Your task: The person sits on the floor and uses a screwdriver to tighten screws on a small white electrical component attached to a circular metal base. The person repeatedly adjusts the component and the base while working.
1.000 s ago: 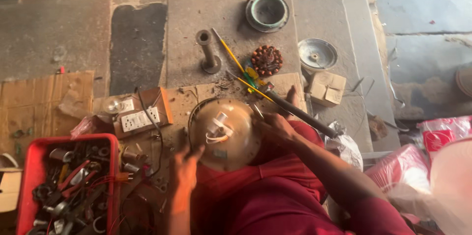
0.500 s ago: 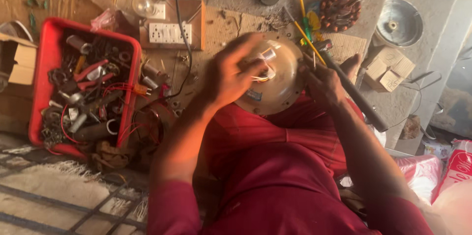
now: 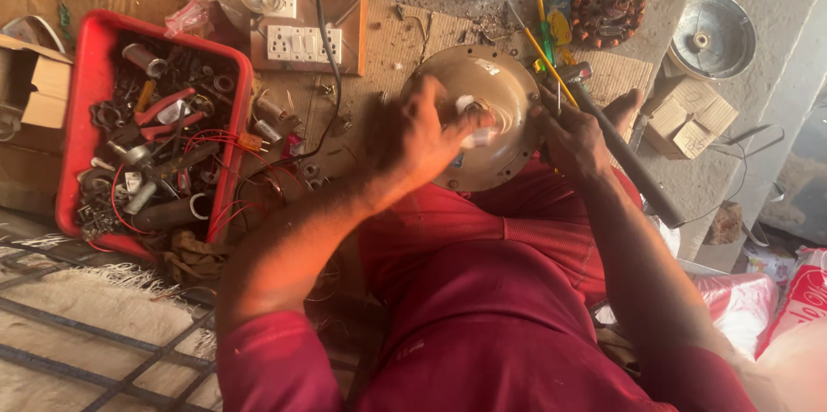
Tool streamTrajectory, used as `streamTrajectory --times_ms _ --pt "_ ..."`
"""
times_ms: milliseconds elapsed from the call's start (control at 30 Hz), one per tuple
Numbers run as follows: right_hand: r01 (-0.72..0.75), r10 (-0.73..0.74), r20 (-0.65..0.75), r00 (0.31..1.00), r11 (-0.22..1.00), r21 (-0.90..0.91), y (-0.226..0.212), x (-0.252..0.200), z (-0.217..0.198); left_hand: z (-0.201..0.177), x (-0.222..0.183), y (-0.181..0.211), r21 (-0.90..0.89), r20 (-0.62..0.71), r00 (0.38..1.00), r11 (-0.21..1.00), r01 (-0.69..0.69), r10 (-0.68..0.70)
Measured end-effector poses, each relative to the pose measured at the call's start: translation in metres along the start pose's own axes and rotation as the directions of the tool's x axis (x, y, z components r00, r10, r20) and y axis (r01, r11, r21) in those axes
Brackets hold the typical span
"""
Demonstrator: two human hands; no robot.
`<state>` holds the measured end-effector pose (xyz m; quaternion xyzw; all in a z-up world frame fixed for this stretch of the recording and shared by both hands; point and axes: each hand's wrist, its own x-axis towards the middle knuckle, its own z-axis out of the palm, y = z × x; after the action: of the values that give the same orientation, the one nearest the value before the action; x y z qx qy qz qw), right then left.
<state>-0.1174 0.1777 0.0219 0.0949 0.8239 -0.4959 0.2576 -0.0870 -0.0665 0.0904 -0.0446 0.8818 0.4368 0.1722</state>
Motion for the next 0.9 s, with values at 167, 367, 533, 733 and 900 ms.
streamTrajectory --times_ms 167,367,533,733,900 --pt "-0.014 0.014 0.001 1.000 0.998 0.062 0.009 0.005 0.004 0.000 -0.022 -0.009 -0.474 -0.185 0.973 0.880 0.038 -0.142" --pt "-0.006 0.006 0.000 1.000 0.997 0.081 0.009 0.003 0.003 -0.017 -0.055 -0.062 -0.445 -0.465 0.878 0.887 -0.124 -0.111" --pt "-0.032 0.032 0.004 0.999 0.996 0.080 0.004 -0.001 0.003 -0.010 -0.070 -0.096 -0.672 -0.441 0.843 0.736 -0.083 -0.307" --pt "-0.104 0.104 0.012 0.995 0.992 0.071 0.002 -0.004 0.002 0.004 -0.069 -0.114 -0.728 -0.460 0.820 0.673 -0.131 -0.339" --pt "-0.119 0.120 -0.007 0.993 0.988 0.099 0.008 -0.004 0.004 0.017 -0.056 -0.093 -0.641 -0.497 0.839 0.745 -0.182 -0.223"
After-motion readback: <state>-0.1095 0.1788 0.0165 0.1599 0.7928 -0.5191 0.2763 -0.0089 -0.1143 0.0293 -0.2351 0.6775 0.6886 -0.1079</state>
